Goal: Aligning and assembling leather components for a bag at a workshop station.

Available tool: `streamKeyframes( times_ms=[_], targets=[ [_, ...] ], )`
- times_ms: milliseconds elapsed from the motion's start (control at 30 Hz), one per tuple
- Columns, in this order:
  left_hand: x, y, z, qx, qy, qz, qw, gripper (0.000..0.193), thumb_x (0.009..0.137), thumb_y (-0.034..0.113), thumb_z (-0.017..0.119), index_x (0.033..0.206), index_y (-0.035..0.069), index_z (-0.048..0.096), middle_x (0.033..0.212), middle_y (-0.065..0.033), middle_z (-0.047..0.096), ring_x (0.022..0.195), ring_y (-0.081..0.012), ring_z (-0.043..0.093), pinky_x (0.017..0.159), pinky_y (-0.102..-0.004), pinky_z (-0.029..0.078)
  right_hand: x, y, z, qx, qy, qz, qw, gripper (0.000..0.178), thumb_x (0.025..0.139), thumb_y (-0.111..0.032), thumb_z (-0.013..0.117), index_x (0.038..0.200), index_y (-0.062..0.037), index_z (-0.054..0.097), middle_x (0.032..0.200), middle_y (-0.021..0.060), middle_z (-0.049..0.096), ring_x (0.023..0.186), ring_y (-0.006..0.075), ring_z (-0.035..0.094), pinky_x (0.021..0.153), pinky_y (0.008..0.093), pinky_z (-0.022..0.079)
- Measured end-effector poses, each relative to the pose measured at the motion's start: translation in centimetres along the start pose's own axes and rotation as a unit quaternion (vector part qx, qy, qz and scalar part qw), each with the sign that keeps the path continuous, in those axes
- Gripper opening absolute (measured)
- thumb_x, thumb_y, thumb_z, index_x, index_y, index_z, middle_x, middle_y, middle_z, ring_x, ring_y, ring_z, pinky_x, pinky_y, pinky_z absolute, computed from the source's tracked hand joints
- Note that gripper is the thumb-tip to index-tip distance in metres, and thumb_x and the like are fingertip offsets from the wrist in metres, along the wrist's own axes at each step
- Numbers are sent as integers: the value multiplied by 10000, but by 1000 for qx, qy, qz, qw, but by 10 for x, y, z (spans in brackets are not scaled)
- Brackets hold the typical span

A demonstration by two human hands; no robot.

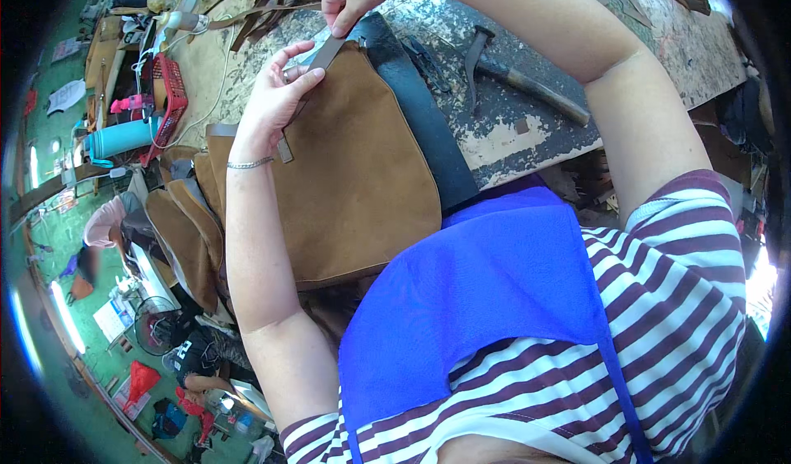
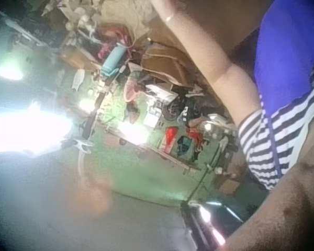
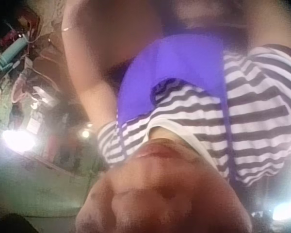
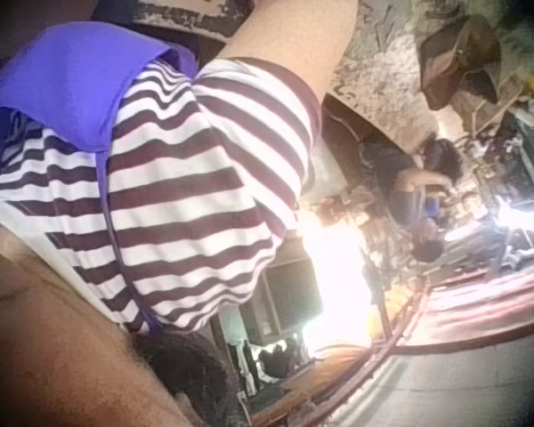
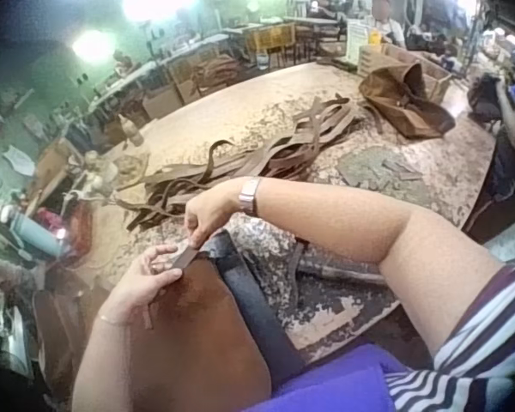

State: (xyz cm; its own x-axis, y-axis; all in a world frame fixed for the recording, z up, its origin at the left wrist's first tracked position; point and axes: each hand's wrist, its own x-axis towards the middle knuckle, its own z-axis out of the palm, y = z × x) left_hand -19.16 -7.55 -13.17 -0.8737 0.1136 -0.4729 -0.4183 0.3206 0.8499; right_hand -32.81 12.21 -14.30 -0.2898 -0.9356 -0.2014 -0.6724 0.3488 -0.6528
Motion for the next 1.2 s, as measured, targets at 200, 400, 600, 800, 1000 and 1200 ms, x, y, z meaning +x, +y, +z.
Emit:
streamKeyframes(
  times_ms=[200, 400, 600, 800, 1000, 1200],
  targets=[
    [2, -7, -1, 33, 2, 22, 999, 473, 847, 23, 654, 1285, 74, 483, 915, -4, 653, 833, -48, 592, 745, -180, 446, 11, -15, 22, 11, 73, -29, 997, 322, 787, -359, 672, 839, -41, 680, 728, 54, 649, 663, 162, 576, 620, 315, 459],
    [2, -11, 0, 37, 33, 27, 998, 455, 844, -1, 640, 1266, 46, 475, 953, -34, 674, 880, -60, 604, 785, -193, 460, 17, -32, 32, 89, 87, 14, 992, 361, 734, -392, 656, 794, -37, 676, 741, 63, 666, 689, 170, 604, 629, 316, 468],
    [2, -11, 3, 27, 37, 49, 998, 456, 840, -17, 638, 1255, 41, 458, 957, -53, 679, 889, -69, 606, 792, -201, 460, 14, -62, 17, -39, 32, 28, 998, 349, 709, -363, 651, 731, -16, 670, 722, 116, 660, 696, 238, 620, 652, 355, 478],
    [2, -20, 6, 32, 70, 90, 993, 400, 840, -15, 640, 1208, 31, 492, 895, -56, 676, 789, -50, 594, 668, -172, 452, 2, -78, 33, -77, 158, 47, 983, 304, 702, -316, 653, 720, -14, 629, 686, 159, 630, 651, 295, 606, 622, 388, 477],
    [-3, -18, 5, -19, 63, 86, 994, 397, 836, -12, 643, 1201, 31, 492, 914, -68, 680, 810, -65, 604, 685, -186, 466, -5, -84, 25, 41, 127, 92, 987, 258, 697, -257, 649, 681, -8, 582, 629, 124, 594, 614, 238, 592, 574, 363, 463],
    [-7, -17, 1, 49, 61, 62, 995, 469, 831, -27, 637, 1256, 19, 443, 995, -89, 680, 912, -104, 627, 811, -222, 476, 13, -84, 18, 18, 29, 87, 996, 336, 676, -341, 690, 764, -17, 682, 781, 104, 677, 699, 199, 632, 651, 312, 494]
  ],
)
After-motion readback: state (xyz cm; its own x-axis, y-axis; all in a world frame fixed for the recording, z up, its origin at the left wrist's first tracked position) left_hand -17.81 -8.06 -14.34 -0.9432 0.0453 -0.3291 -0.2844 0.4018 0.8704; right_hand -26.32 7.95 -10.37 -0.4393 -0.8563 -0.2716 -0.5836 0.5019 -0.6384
